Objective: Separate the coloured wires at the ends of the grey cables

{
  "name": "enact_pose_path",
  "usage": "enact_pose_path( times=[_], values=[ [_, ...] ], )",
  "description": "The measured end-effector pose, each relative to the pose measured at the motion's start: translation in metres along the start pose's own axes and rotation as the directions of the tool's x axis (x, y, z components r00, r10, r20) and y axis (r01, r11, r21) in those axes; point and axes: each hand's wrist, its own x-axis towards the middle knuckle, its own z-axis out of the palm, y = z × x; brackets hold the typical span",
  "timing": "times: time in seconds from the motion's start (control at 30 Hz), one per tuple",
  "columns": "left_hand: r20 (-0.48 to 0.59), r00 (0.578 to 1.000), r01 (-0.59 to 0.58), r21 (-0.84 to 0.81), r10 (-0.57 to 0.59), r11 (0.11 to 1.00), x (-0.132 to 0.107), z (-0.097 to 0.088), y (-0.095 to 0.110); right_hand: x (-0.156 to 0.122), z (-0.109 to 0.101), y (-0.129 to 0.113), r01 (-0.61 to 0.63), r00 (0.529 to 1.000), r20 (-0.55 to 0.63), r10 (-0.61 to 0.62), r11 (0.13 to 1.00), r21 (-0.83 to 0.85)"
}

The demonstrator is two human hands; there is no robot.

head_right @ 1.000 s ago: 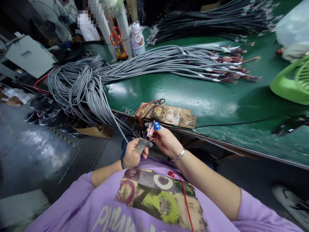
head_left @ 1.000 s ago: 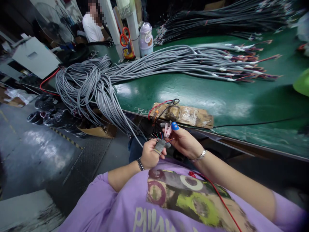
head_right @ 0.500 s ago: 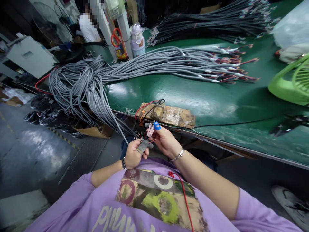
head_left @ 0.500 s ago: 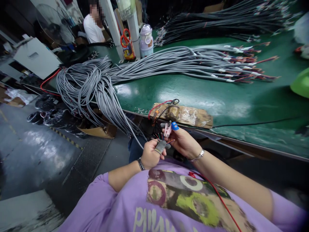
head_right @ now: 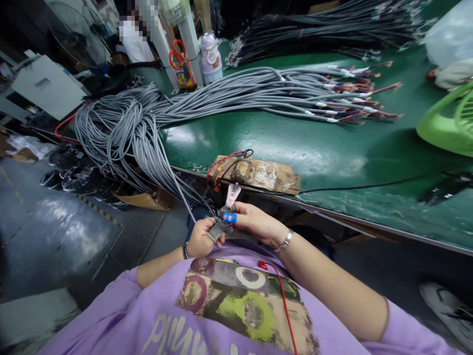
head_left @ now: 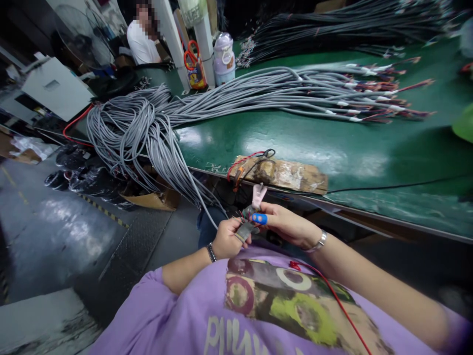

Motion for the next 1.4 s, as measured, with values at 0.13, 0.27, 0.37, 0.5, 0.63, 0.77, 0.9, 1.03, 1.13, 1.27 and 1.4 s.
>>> enact_pose_path(
  times=[0.13,0.27,0.37,0.5,0.63,0.77,0.9,1.03,1.13,1.27,1.4],
  values=[
    [0.035,0.999,-0.01,0.048,0.008,0.999,0.001,0.001,0.002,0.0,0.003,-0.002,0.005,0.998,-0.066,-0.013,0.992,-0.123],
    [0.056,0.998,-0.007,0.063,0.004,0.998,0.002,0.001,0.002,-0.001,0.003,-0.002,0.013,0.996,-0.083,-0.031,0.979,-0.205],
    [0.071,0.997,0.002,0.046,-0.006,0.999,0.003,0.0,0.001,-0.001,0.004,-0.002,0.028,0.995,-0.088,-0.048,0.977,-0.213],
    [0.082,0.996,-0.021,0.042,0.018,0.999,0.004,-0.001,-0.003,-0.001,0.005,-0.001,0.035,0.993,-0.103,-0.058,0.975,-0.22],
    [0.093,0.995,-0.045,0.069,0.039,0.997,0.004,-0.002,-0.007,0.001,0.005,0.0,0.049,0.993,-0.093,-0.075,0.966,-0.252],
    [0.087,0.996,0.015,0.053,-0.019,0.998,0.005,-0.001,-0.006,0.001,0.002,0.002,0.057,0.992,-0.091,-0.084,0.962,-0.267],
    [0.065,0.994,0.093,-0.003,-0.092,0.996,0.005,-0.001,-0.002,0.0,-0.002,0.004,0.082,0.992,-0.073,-0.106,0.958,-0.275],
    [0.041,0.992,0.121,-0.041,-0.119,0.992,0.005,0.0,-0.003,-0.003,-0.003,0.003,0.107,0.989,-0.061,-0.132,0.945,-0.31],
    [0.021,0.992,0.128,-0.064,-0.127,0.99,0.006,0.0,-0.005,-0.004,0.001,0.002,0.128,0.983,-0.082,-0.165,0.932,-0.34],
    [0.036,0.989,0.143,-0.048,-0.141,0.989,0.007,0.001,-0.006,-0.002,0.009,0.008,0.159,0.957,-0.176,-0.229,0.926,-0.343],
    [0.041,0.988,0.15,-0.039,-0.149,0.988,0.008,0.001,-0.006,0.003,0.018,0.022,0.155,0.914,-0.324,-0.243,0.949,-0.276]
  ],
)
